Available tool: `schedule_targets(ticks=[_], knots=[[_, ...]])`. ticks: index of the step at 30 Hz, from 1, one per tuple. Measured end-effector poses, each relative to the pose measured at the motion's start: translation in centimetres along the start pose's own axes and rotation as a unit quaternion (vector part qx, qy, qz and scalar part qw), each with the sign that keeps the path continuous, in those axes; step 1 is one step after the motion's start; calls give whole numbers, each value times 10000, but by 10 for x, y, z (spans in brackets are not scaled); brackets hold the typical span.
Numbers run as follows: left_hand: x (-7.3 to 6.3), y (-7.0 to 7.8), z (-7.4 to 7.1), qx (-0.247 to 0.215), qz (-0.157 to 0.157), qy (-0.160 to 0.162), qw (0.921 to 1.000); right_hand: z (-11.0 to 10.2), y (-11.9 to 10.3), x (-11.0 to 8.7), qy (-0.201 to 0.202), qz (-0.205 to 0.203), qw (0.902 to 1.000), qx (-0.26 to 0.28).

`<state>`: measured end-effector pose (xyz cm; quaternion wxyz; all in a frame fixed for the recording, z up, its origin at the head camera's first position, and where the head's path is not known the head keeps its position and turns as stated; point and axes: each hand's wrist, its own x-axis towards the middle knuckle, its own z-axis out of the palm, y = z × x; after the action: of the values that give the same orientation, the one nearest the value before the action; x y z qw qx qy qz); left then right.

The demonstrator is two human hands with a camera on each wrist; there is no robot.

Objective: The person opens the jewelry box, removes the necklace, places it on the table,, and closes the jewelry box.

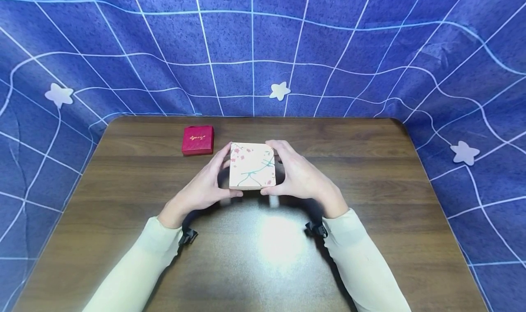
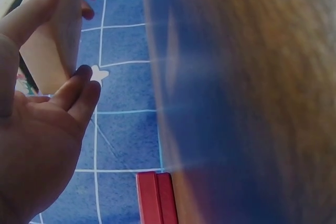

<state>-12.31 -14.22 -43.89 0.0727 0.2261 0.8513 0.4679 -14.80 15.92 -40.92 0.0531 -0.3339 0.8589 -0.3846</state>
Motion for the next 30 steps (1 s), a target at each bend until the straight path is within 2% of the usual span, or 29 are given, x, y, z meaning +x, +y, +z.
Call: schedule_targets(ticks=[9, 23, 30], knots=[[-1, 0, 1, -308, -1, 11, 9995, -4, 1, -1, -40, -21, 10000, -36], [-1, 0, 2, -123, 92, 107, 9998, -8, 2, -4, -9, -250, 9994, -227], [-2, 0, 1, -4, 67, 167, 9998, -12, 1, -7, -1, -66, 9992, -394]])
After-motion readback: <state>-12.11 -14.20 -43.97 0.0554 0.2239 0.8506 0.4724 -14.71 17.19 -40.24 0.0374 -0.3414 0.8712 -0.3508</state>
